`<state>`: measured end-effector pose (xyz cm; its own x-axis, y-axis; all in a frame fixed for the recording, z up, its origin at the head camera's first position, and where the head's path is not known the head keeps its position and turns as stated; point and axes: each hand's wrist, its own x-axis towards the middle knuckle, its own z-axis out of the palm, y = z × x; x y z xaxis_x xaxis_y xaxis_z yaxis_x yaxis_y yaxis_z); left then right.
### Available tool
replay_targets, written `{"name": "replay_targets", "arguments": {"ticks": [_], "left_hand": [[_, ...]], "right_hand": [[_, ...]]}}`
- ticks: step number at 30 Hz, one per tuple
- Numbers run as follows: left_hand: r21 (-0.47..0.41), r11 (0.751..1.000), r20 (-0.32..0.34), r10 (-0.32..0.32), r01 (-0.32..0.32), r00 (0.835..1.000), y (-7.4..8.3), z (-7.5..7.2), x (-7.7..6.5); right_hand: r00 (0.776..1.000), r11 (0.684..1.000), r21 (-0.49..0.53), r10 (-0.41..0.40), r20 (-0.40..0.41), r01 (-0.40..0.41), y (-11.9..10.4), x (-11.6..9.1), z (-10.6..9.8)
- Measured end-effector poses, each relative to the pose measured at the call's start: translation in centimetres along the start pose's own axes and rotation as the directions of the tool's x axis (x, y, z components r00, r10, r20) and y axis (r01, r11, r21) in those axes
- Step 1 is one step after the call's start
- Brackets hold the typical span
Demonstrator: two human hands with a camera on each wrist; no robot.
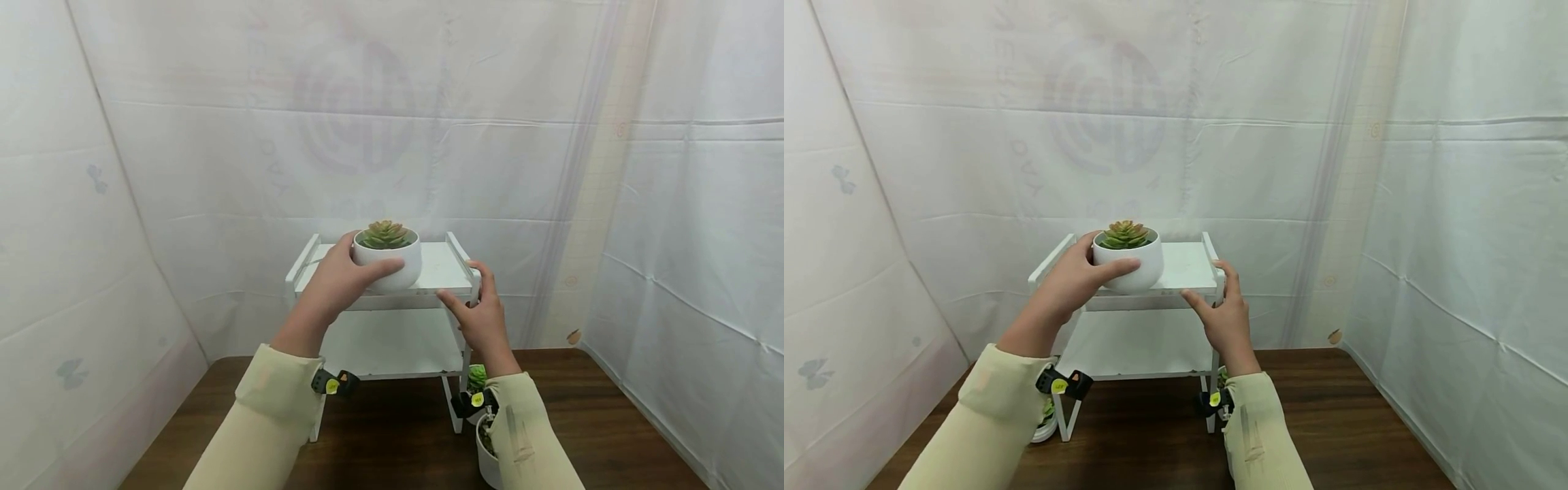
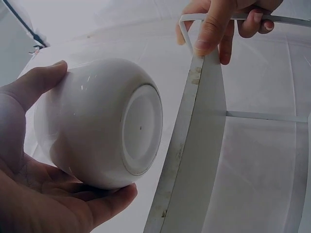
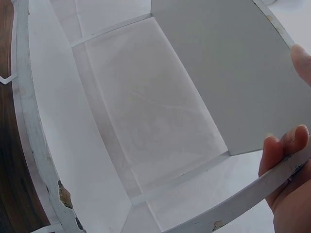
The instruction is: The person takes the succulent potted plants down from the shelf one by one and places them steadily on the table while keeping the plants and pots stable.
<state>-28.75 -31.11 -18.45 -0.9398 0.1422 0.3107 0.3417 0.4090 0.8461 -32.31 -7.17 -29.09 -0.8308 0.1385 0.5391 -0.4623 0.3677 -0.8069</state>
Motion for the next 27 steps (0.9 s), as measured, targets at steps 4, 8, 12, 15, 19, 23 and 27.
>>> {"name": "replay_targets", "arguments": {"ticks": [4,8,12,15,19,23,27], "left_hand": [[0.014,1.0,0.008,0.005,-0.006,1.0,0.0,-0.3,-0.4],[0.019,1.0,0.012,0.012,-0.012,1.0,-0.1,-0.6,-0.8],[0.061,0.998,0.004,0.006,-0.007,1.0,-0.3,-1.0,-1.0],[0.093,0.996,-0.003,0.003,-0.003,1.0,-0.4,-1.3,-1.2],[0.09,0.996,0.013,0.025,-0.026,1.0,-0.6,-1.8,-1.5],[0.055,0.997,0.041,0.047,-0.049,0.998,-1.1,-2.1,-1.8],[0.031,0.998,0.059,0.045,-0.047,0.997,-1.5,-2.4,-2.1]], "right_hand": [[1.0,1.0,-0.002,0.001,-0.002,-0.001,0.0,0.0,0.0],[1.0,1.0,-0.007,0.012,0.001,-0.012,0.0,0.0,0.0],[1.0,1.0,0.003,0.024,0.011,-0.024,0.1,0.0,0.0],[0.999,1.0,0.011,0.028,0.017,-0.028,0.0,0.0,-0.1],[0.999,1.0,0.012,0.027,0.018,-0.027,-0.1,0.0,-0.2],[0.999,1.0,0.005,0.029,0.02,-0.029,-0.3,0.0,-0.2],[0.999,1.0,0.005,0.025,0.023,-0.025,-0.3,-0.1,-0.1]]}}
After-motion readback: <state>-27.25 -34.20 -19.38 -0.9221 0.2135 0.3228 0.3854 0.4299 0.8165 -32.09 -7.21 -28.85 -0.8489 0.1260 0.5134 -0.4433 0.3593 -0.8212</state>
